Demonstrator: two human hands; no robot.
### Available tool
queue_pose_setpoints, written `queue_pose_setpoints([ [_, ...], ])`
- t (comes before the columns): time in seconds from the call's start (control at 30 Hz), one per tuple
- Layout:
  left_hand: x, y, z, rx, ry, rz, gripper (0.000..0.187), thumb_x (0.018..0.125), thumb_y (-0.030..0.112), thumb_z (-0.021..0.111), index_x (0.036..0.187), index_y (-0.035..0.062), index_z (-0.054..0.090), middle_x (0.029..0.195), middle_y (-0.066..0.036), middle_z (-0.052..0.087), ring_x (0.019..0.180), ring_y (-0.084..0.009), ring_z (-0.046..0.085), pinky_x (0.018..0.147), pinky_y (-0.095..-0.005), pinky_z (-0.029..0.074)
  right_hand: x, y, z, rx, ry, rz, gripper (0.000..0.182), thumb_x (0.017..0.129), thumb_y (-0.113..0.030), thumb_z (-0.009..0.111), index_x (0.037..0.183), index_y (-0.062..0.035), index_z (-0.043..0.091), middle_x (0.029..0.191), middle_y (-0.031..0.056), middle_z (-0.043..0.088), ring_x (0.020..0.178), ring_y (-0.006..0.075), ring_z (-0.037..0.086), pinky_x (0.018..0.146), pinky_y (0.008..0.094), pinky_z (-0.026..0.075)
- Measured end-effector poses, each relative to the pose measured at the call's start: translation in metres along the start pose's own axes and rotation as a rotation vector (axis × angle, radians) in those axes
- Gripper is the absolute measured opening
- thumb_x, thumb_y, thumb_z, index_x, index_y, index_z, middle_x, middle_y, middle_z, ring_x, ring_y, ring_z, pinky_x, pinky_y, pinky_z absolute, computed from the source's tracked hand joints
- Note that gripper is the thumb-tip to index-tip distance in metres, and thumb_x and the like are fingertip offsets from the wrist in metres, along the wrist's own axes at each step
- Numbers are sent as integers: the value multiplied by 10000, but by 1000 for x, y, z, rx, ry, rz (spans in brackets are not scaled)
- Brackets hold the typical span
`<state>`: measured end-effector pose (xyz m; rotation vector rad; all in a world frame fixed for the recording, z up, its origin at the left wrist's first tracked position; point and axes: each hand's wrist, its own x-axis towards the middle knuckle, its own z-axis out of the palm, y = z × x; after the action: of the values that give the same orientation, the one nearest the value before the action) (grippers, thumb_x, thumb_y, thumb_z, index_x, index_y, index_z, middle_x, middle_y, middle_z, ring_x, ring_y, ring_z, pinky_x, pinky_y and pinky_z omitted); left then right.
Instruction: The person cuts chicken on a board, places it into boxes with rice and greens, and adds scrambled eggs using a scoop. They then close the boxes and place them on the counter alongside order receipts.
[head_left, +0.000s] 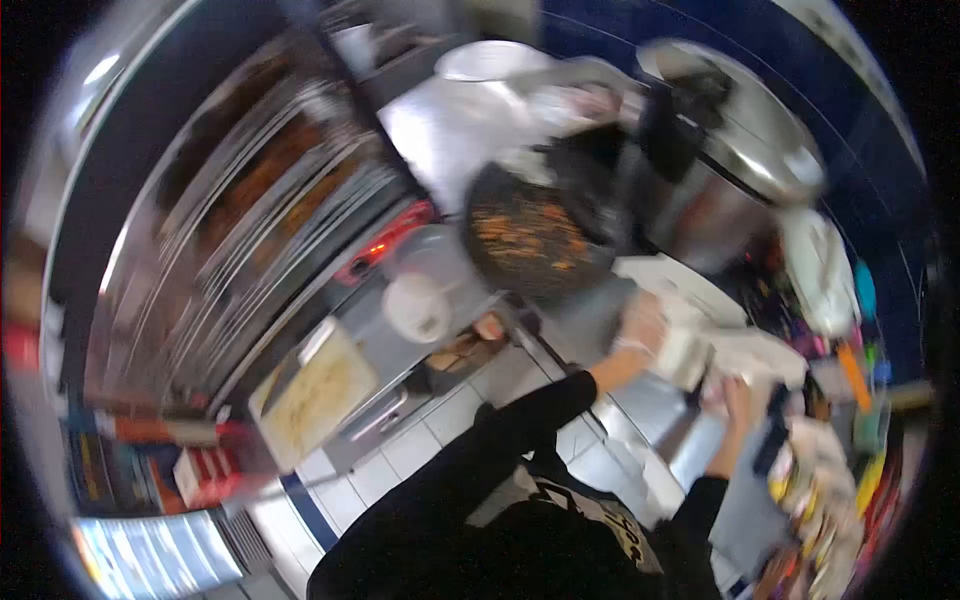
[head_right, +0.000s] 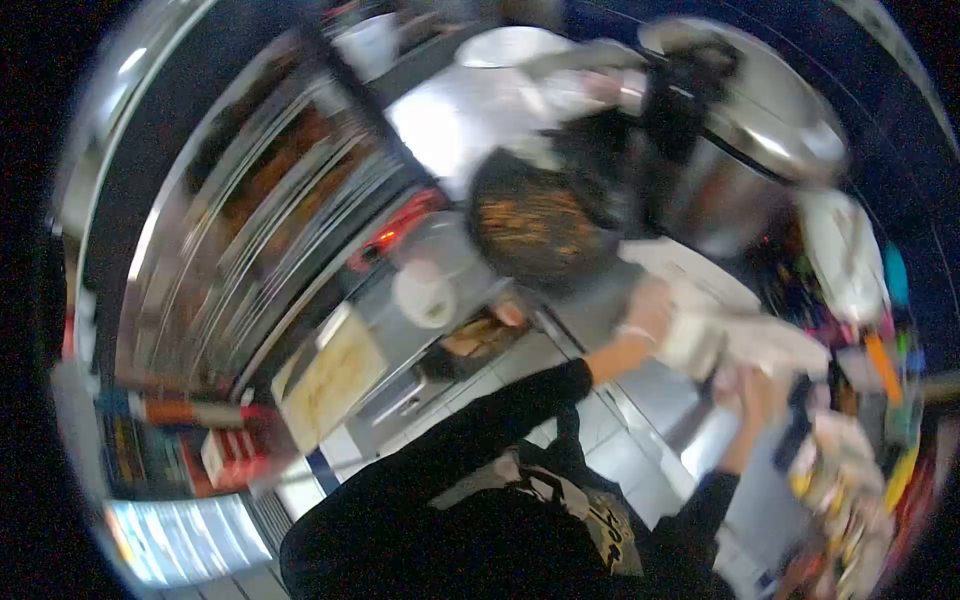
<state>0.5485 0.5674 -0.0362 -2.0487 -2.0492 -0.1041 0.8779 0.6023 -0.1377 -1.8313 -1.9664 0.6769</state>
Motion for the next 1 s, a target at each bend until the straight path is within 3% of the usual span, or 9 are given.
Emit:
queue_pose_setpoints([
  [0.07,-15,-4,43,-408,301,10,348,786,121,475,1113,15,532,1120,-144,540,1019,-290,512,873,-423,399,-35,-116,-47,-410,252,232,387,780,-312,585,1066,-52,609,1044,186,591,983,319,550,893,393,412],
  [0.17,-63,-64,-9,-1096,467,122,306,802,97,532,1105,59,560,1163,-132,529,1131,-292,468,951,-404,382,-20,-167,-33,-180,776,-161,377,806,-182,589,1136,-12,523,1079,183,566,944,321,548,819,375,449],
  [0.3,-174,-194,-78,-994,607,-148,327,764,79,609,1085,35,566,1148,-151,537,1113,-290,486,944,-391,391,-47,-452,30,645,416,-585,280,852,-53,532,1128,-6,528,1147,111,543,992,203,529,827,287,428],
  [0.37,-230,-276,-114,-816,540,-300,362,747,75,615,1101,34,555,1149,-158,536,1100,-302,491,939,-396,392,-65,-570,60,605,290,-808,315,858,-52,542,1168,-9,509,1176,100,532,979,156,519,802,238,422],
  [0.47,-317,-385,-154,-558,388,-627,361,765,76,586,1118,23,533,1174,-169,517,1089,-321,490,941,-407,389,-62,-710,112,637,386,-1104,375,849,-101,549,1190,30,467,1240,197,465,1176,313,435,994,371,320],
  [0.53,-368,-430,-183,-312,713,-613,343,794,78,570,1126,10,514,1162,-174,515,1062,-310,501,931,-394,400,-39,-776,148,656,494,-1022,364,853,-145,544,1163,33,476,1175,226,454,1120,368,430,964,388,331],
  [0.73,-465,-474,-196,-515,903,-980,361,743,-17,563,1098,14,508,1138,-172,508,1087,-288,497,892,-375,441,-15,-825,183,590,780,-741,258,836,-163,567,997,36,533,975,190,492,898,326,502,788,387,412],
  [0.83,-447,-477,-220,-520,813,-877,367,743,-13,566,1105,16,511,1135,-185,505,1077,-292,511,881,-374,454,-46,-835,178,628,798,-745,172,819,-121,575,897,31,553,849,148,528,735,270,538,664,350,440],
  [1.0,-325,-489,-287,-486,585,-154,433,697,76,651,1116,77,543,1148,-124,537,1063,-277,522,850,-384,448,-130,-851,199,884,405,-1018,58,754,-19,598,791,-25,555,742,95,527,686,234,524,627,328,429],
])
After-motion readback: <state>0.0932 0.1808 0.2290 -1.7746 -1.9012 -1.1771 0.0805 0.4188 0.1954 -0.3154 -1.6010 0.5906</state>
